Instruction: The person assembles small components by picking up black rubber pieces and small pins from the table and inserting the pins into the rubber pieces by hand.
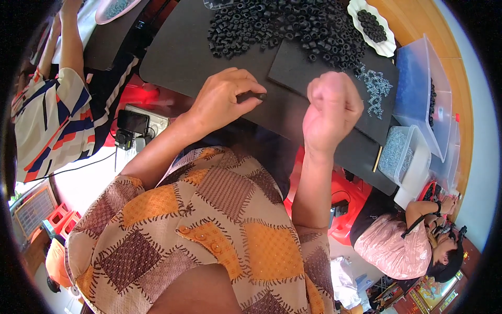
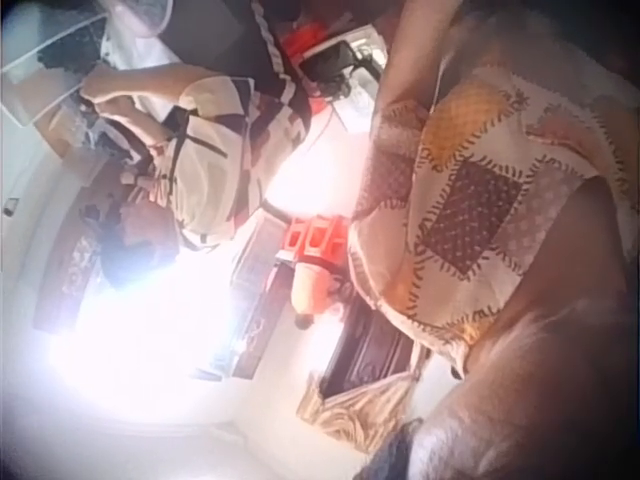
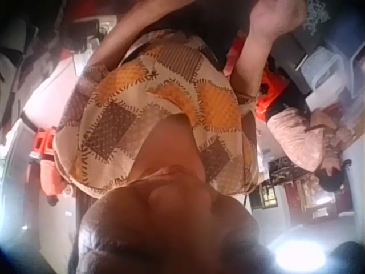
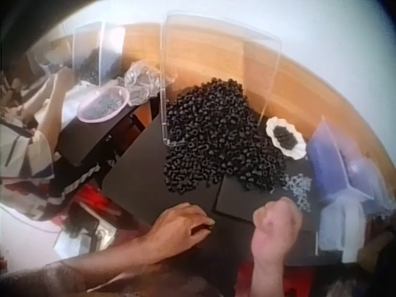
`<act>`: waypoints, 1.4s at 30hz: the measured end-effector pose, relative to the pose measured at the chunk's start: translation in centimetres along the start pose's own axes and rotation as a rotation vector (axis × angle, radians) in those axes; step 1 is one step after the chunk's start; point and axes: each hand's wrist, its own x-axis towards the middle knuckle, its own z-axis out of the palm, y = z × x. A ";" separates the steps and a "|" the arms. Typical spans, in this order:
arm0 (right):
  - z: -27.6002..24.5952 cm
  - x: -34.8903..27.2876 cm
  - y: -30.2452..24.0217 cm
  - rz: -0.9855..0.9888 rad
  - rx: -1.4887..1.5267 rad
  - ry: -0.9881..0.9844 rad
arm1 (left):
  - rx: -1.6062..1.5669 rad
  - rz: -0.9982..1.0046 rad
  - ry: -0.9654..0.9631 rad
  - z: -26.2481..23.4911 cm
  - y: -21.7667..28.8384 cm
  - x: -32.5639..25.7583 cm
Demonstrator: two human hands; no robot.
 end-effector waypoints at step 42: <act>1.9 -4.6 2.4 0.351 -0.280 0.034 | -1.082 -0.556 -0.118 0.1 0.6 0.2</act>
